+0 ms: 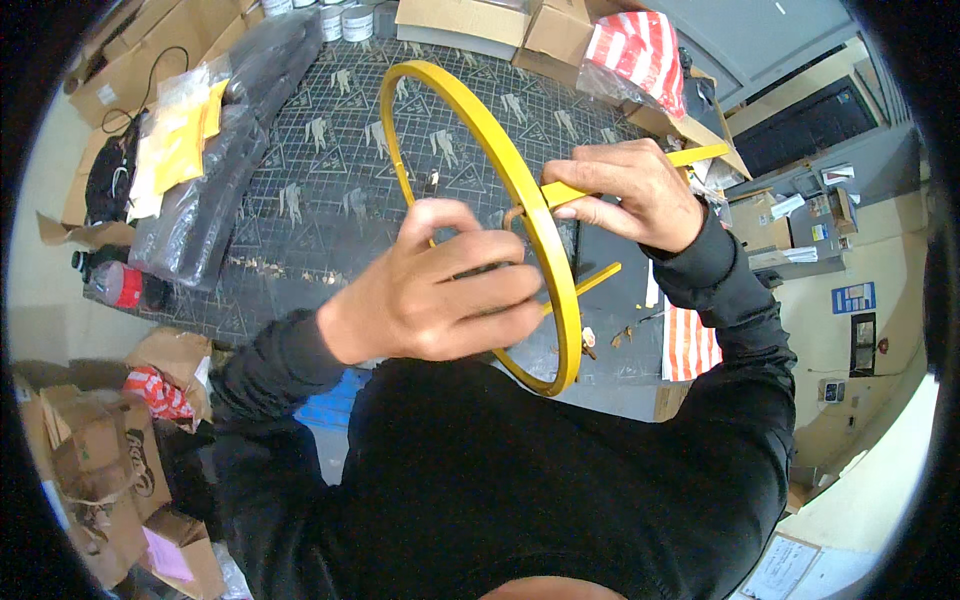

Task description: The person assembles a yellow circular metal frame by inserting and tightening small metal fasteners into pre-drilled holes along the rim. They rotate the frame to access different sections and secure each fastener by hand.

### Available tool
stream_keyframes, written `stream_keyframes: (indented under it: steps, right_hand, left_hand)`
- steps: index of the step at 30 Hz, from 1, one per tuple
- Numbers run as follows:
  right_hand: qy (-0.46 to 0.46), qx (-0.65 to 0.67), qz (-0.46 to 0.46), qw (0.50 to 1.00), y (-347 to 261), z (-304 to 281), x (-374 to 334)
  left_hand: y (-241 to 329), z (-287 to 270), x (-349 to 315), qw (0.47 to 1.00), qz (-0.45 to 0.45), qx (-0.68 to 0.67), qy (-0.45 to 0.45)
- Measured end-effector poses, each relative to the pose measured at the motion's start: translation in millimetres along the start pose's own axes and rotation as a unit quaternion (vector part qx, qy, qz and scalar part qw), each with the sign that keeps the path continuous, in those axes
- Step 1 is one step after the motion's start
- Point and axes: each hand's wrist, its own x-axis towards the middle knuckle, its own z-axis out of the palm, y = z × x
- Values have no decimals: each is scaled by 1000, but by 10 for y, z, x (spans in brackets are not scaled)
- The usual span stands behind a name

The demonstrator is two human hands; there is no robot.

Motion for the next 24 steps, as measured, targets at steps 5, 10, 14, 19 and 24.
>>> stream_keyframes:
  steps: [5,10,14,19,24]
  right_hand:
    - [27,8,0,1000,58,59,-67]
    - [13,5,4,1000,28,54,-100]
    - [25,6,-7,1000,6,44,-82]
    - [0,22,-6,1000,-4,66,-68]
    - [2,24,-15,1000,-18,45,-124]
  left_hand:
    - [-21,583,-433,970,-149,-38,189]
    - [-180,706,-294,859,-312,-241,327]
    - [-386,405,-444,900,-309,-303,46]
    - [-398,299,-391,920,-249,-299,43]
    - [-609,100,-223,996,-52,-68,4]
